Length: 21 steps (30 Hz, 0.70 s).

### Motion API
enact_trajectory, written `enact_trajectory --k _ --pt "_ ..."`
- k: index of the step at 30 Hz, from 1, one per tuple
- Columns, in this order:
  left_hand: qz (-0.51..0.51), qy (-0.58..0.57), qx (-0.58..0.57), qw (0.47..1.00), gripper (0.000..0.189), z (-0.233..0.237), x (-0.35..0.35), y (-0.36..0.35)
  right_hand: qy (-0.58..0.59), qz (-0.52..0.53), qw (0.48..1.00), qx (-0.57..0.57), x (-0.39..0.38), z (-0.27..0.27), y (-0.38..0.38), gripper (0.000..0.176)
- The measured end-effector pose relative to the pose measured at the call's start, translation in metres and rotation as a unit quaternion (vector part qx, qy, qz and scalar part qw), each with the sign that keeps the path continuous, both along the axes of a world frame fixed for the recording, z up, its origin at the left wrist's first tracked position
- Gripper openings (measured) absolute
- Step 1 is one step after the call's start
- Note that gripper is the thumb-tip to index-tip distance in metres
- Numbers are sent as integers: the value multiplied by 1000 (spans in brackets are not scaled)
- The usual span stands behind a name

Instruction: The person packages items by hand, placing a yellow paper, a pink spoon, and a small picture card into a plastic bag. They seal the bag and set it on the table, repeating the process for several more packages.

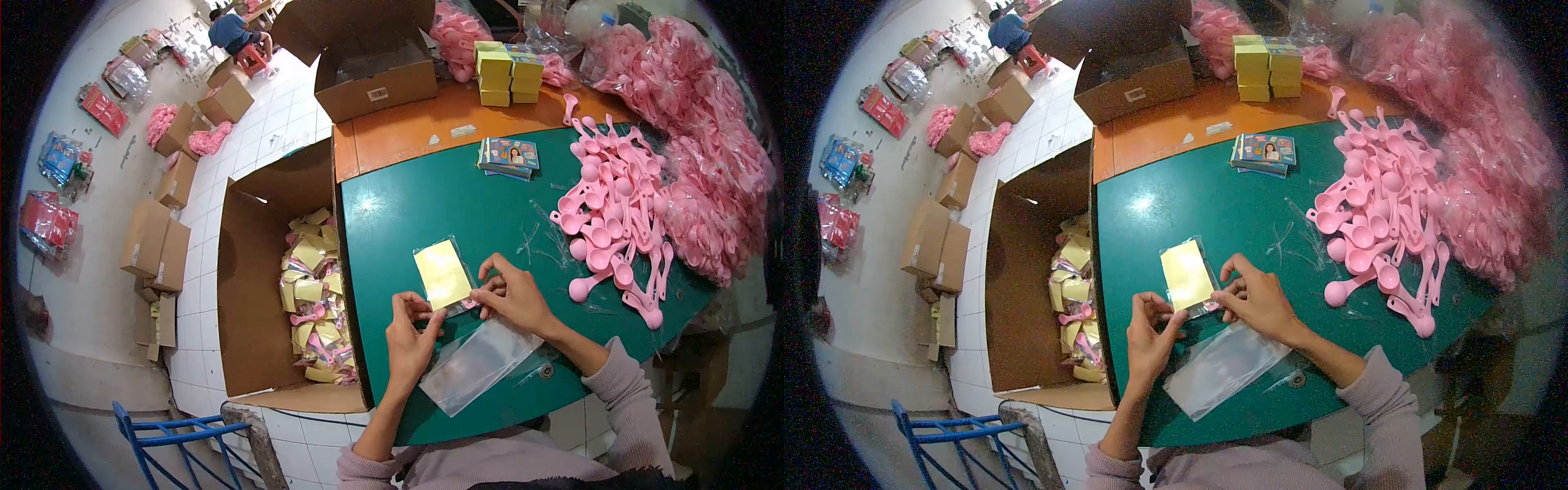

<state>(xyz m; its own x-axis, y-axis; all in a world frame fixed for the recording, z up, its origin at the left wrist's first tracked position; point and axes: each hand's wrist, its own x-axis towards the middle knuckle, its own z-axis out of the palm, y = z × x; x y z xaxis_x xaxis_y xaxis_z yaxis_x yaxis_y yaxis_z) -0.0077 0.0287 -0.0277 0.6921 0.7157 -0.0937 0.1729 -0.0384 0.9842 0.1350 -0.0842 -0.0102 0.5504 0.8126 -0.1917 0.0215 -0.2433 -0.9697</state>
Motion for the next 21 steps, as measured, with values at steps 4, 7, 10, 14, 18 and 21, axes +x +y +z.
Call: enact_trajectory --k 4,7,10,14,18,21 --pt "-7 14 -10 1000 16 2 -1 1 -28 16 999 1 -3 -2 1 17" --pt "-39 41 15 998 17 -2 -1 9 -73 28 997 7 0 1 -3 20" --pt "-67 35 175 982 28 -1 8 29 -311 31 950 6 27 22 -32 21" --pt "38 160 633 757 35 20 12 48 -519 -28 833 -191 53 45 -115 20" --pt "-183 98 364 908 33 17 10 -6 -574 -53 771 -271 54 24 -144 24" --pt "-215 90 343 910 34 14 11 -36 -592 -42 760 -264 58 24 -142 25"
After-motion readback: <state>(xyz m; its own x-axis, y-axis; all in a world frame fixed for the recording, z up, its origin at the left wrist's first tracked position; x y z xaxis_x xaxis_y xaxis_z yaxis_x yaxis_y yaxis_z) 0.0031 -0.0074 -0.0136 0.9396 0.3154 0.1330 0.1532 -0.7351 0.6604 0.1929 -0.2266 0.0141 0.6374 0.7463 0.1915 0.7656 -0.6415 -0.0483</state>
